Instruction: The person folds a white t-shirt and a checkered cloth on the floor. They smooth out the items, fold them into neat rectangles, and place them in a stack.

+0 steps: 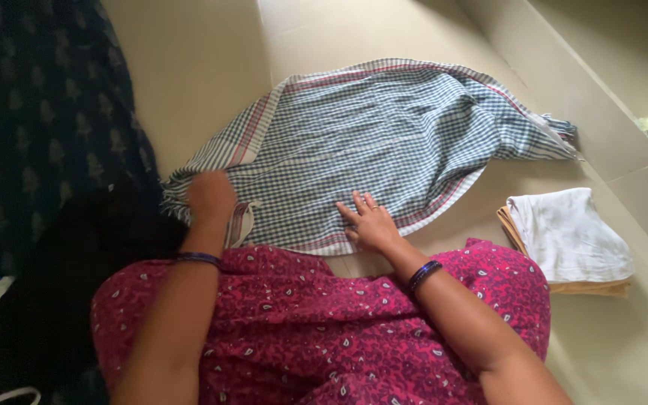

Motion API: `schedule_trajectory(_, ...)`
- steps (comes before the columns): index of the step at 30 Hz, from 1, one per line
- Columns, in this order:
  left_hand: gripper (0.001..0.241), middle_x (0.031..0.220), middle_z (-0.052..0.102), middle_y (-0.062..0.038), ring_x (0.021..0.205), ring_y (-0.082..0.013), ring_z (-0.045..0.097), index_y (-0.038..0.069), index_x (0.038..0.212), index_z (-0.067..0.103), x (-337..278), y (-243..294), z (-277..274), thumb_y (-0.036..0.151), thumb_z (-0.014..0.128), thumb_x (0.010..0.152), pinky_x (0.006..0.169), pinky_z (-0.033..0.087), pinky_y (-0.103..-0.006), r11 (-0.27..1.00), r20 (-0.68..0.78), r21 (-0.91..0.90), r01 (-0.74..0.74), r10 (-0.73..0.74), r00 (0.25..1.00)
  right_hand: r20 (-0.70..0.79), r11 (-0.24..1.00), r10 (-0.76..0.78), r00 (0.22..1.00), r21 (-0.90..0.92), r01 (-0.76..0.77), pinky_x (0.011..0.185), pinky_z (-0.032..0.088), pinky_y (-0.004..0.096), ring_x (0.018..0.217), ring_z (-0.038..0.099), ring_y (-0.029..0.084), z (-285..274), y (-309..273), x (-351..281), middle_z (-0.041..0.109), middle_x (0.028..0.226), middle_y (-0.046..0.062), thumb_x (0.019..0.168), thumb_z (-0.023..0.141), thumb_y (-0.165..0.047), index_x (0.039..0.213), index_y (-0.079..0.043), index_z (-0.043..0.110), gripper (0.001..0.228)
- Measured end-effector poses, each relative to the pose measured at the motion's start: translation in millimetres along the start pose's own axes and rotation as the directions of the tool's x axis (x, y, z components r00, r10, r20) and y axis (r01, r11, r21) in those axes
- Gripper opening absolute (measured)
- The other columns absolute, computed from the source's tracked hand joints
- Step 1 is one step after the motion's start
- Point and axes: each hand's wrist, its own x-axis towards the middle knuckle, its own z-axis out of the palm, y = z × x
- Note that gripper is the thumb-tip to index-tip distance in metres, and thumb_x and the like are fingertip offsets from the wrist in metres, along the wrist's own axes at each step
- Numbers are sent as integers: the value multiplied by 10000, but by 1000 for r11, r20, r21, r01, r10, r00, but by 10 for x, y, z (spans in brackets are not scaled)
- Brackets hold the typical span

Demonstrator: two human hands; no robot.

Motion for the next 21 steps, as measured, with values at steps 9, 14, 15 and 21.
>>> schedule_trajectory(9,354,1039,771,-171,946,-343,737,83,989,793,-997,1598,155,355,763,765,850,578,-458,739,572,-390,-550,662,484,-32,999,9,999,51,-8,1186,320,484,1531,249,348,94,124,14,230,1677,124,863,730,-454,1568,-323,349,812)
schedule_trajectory(14,705,1300,695,-108,1199,-316,658,149,1257,719,-1362,1814,61,659,750,772,988,541,-473,911,745,-71,-407,320,585,-47,998,-15,999,68,18,1214,297,434,1531,267,330,158,154,-37,247,1671,145,839,769,-431,1565,-245,371,849)
schedule_trajectory(15,755,1360,665,-90,1255,-310,630,162,1319,686,-1386,1821,59,695,731,786,1017,527,-481,941,764,-14,-339,229,603,-32,998,-12,999,61,14,1216,295,433,1529,265,332,159,136,-37,243,1669,152,829,781,-422,1570,-235,363,871)
schedule_trajectory(21,826,1596,456,-91,1490,-311,406,204,1498,548,-1580,1961,-14,756,575,884,1194,349,-507,909,849,200,-367,27,528,-2,999,12,1000,37,-12,1210,298,436,1521,266,344,125,4,-65,245,1662,170,824,804,-387,1575,-208,342,900)
